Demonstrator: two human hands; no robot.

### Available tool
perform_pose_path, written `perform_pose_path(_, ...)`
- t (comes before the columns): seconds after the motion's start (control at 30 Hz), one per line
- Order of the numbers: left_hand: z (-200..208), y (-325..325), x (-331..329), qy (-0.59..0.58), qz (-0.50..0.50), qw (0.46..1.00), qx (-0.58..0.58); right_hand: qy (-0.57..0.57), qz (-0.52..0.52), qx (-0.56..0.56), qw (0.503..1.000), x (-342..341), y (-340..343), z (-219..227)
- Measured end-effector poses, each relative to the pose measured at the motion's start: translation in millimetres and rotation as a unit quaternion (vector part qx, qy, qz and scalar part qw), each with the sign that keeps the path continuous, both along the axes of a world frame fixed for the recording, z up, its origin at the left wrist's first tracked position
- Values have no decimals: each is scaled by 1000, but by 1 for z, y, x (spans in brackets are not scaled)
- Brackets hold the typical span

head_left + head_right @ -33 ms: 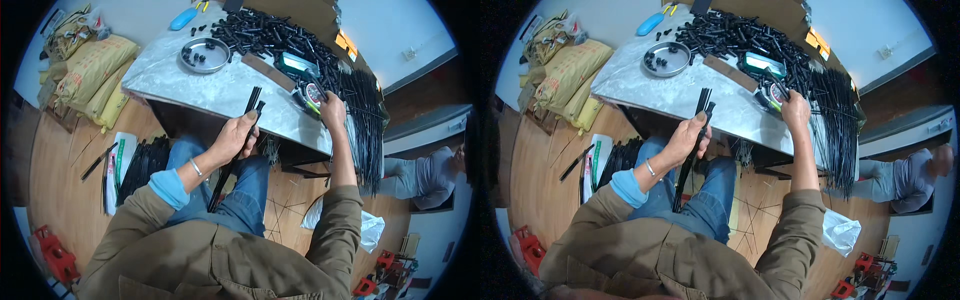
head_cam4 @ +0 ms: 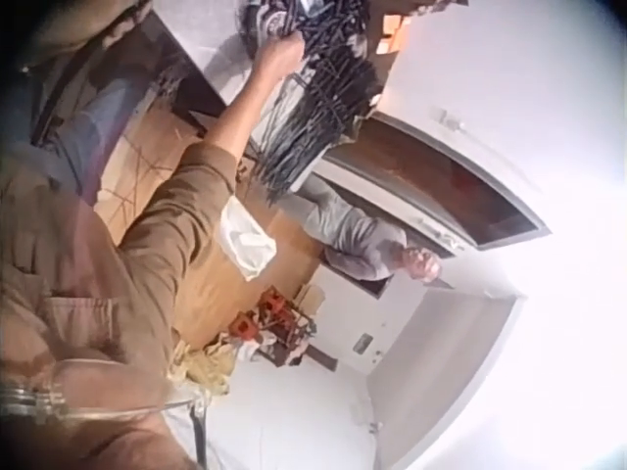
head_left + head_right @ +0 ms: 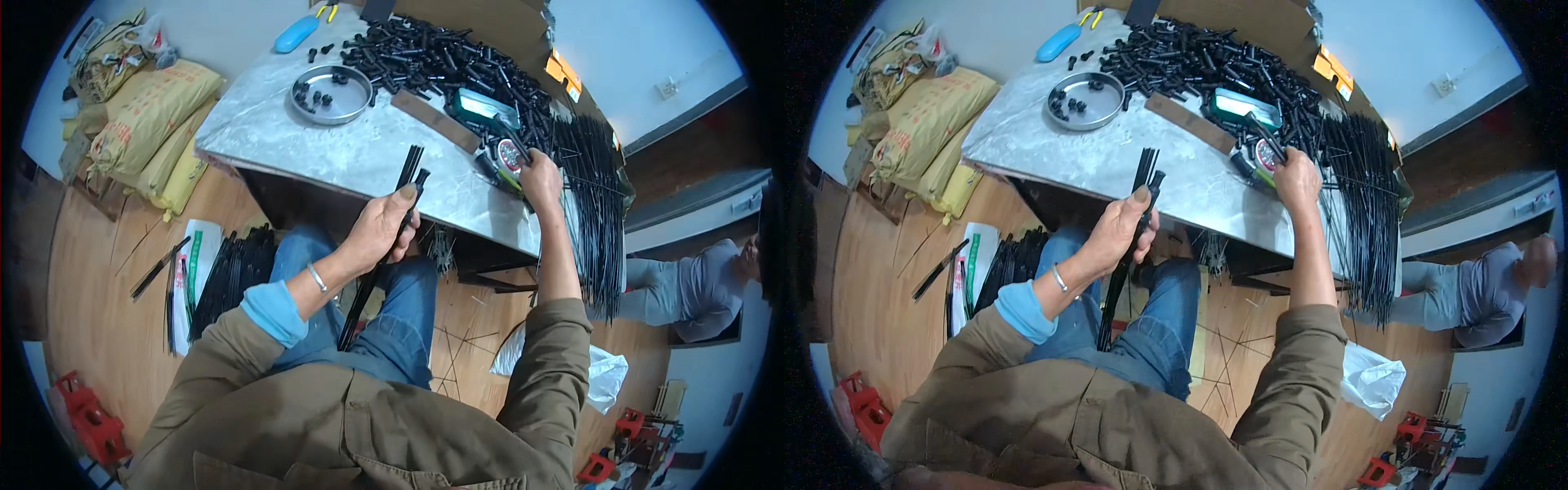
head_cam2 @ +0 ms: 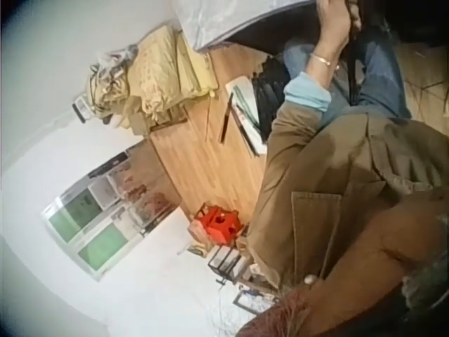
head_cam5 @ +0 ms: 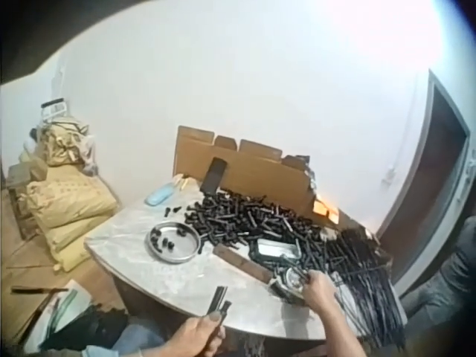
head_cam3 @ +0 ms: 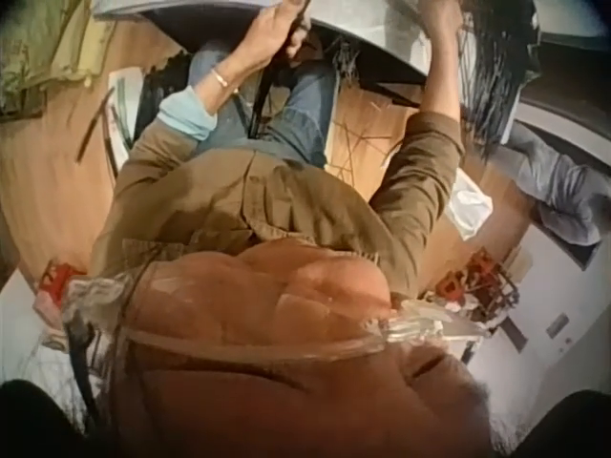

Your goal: Assembling black plastic rods into a circular base using pliers to secure them.

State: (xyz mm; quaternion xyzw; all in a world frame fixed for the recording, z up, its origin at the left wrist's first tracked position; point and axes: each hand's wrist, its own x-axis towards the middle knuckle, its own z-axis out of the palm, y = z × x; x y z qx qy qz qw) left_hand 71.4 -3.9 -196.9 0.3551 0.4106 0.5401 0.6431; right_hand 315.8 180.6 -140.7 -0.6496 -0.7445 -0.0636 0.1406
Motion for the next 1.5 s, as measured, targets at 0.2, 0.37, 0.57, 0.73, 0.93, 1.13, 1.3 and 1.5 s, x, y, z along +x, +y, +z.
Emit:
perform_pose_path(0.2,-5,16,-4,-32,-28,999,-3,-3,-10,-86,996,-9,32,-14)
perform_pose_path(0.37,-9,22,-3,-57,-57,997,-23,-24,-2,-96,995,-10,44,-5)
perform_pose_path(0.57,-9,25,-5,-59,-45,997,-34,-49,-26,-123,991,-1,47,-4)
perform_pose_path(0.73,-7,27,4,-59,-59,996,-24,-48,-14,-75,996,3,52,-18)
perform_pose_path(0.93,-4,20,6,-44,-40,998,-5,15,-15,-66,998,-1,50,-10)
perform_pose_path(1.13,-2,12,6,-34,-36,999,-1,19,-34,-50,998,4,52,-16)
perform_pose_path(1.3,1,5,5,-38,-19,999,2,48,-47,-13,998,4,47,-14)
perform_pose_path(1.5,-3,-8,-16,-33,51,998,1,674,75,-304,669,-18,-15,-4)
